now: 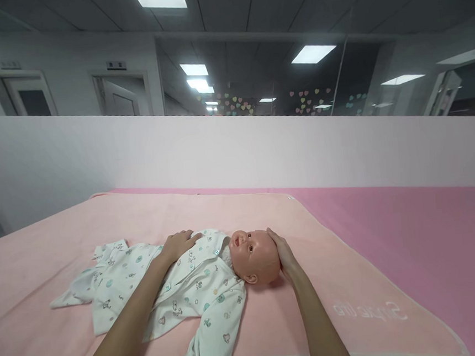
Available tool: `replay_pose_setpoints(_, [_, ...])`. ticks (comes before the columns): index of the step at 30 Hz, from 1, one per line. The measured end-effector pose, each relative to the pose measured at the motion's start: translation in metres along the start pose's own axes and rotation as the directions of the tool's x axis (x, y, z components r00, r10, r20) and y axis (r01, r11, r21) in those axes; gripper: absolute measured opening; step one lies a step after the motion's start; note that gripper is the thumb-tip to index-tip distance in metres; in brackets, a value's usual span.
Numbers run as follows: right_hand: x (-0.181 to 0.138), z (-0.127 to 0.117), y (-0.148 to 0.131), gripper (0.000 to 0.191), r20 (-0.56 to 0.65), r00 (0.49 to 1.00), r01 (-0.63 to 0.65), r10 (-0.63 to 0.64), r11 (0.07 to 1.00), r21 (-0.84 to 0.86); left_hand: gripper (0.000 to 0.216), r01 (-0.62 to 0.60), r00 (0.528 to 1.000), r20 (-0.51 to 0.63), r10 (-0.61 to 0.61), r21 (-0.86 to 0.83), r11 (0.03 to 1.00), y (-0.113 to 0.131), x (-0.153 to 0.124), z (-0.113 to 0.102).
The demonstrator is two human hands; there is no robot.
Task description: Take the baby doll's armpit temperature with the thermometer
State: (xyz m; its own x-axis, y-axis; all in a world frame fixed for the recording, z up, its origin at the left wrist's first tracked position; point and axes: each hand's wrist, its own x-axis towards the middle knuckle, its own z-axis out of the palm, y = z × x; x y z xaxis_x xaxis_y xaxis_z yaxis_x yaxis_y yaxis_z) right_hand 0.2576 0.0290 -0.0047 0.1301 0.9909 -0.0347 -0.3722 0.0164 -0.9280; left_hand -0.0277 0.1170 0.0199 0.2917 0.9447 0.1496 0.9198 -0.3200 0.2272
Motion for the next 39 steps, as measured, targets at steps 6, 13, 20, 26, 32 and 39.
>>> replay_pose_setpoints(6, [0.008, -0.011, 0.011, 0.03, -0.015, 0.99, -0.138, 0.14, 0.988, 0.069, 0.06, 0.0, 1.0, -0.016, 0.0, -0.007, 1.0, 0.0, -0.001, -0.001])
replay_pose_setpoints(13, [0.015, -0.02, 0.004, 0.023, -0.194, 0.972, 0.159, -0.135, 0.98, 0.116, 0.058, 0.0, 1.0, -0.025, -0.001, -0.033, 0.999, -0.001, 0.0, 0.001])
replay_pose_setpoints(20, [0.009, -0.007, 0.006, 0.038, -0.072, 0.993, 0.095, -0.099, 0.994, -0.049, 0.056, -0.004, 1.0, -0.027, 0.002, -0.096, 0.995, -0.002, 0.001, 0.002])
replay_pose_setpoints(26, [0.01, -0.009, 0.007, 0.034, -0.073, 0.997, 0.014, -0.016, 0.999, -0.038, 0.046, -0.064, 0.993, -0.119, 0.026, -0.33, 0.942, 0.003, -0.001, -0.004])
replay_pose_setpoints(32, [0.012, -0.011, 0.009, 0.035, -0.09, 0.996, -0.005, 0.002, 0.999, -0.034, 0.037, -0.254, 0.955, -0.148, 0.256, -0.854, 0.454, 0.036, -0.02, -0.024])
replay_pose_setpoints(39, [0.007, -0.007, 0.007, 0.035, -0.103, 0.994, 0.02, -0.026, 0.998, -0.056, 0.037, -0.418, 0.869, -0.036, 0.494, -0.586, 0.694, 0.066, -0.036, -0.02])
